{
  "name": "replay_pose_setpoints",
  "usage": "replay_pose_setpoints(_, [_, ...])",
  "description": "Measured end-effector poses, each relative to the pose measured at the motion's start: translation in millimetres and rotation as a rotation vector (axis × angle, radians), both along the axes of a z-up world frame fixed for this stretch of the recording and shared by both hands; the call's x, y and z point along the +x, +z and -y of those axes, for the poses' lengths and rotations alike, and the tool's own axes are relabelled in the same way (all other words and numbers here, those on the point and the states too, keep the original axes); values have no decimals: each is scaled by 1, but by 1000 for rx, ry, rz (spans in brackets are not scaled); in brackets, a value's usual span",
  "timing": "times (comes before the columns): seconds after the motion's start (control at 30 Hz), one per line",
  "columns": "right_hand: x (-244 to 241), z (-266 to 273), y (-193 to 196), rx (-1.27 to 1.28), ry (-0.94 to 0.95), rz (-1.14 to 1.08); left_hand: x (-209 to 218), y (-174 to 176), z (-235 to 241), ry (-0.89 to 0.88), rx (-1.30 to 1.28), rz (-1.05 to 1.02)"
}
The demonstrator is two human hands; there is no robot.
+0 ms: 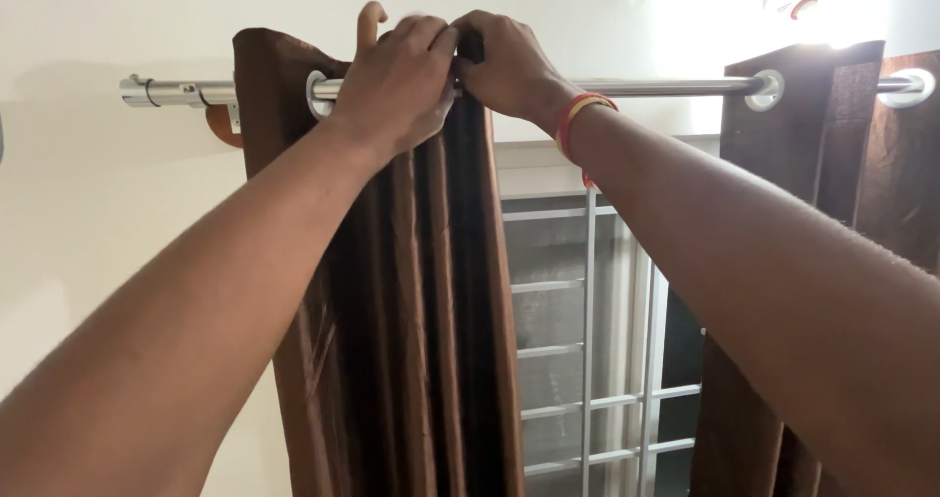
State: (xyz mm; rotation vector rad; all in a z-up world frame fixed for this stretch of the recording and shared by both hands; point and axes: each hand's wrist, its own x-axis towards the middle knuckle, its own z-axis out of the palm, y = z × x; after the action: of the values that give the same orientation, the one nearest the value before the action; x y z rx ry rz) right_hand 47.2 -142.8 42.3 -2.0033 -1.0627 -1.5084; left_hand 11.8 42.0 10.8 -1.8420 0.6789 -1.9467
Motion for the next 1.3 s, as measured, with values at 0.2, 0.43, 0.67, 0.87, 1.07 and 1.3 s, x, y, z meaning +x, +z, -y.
replay_pose_setpoints(0.2, [14,0,0,83,10,146,-5,1,-2,48,-49,-137])
replay_pose_setpoints(0.43, [-18,-11,-5,74,62,-30,-11,1,-2,135,-166,-254])
replay_pose_setpoints(0.67, [-2,-14,-7,98,72,31,-11,-7,-8,69,-229,-216])
replay_pose_setpoints(0.87, [0,-19,-2,54,20,141,-11,-6,-12,98,-267,-296])
replay_pose_setpoints(1.07, [0,-25,-3,101,22,-23,-1,-4,-19,-22,-119,-121])
replay_pose_setpoints(1.3, [-13,-38,-2,176,50,-8,-14,-4,-20,33,-207,-249])
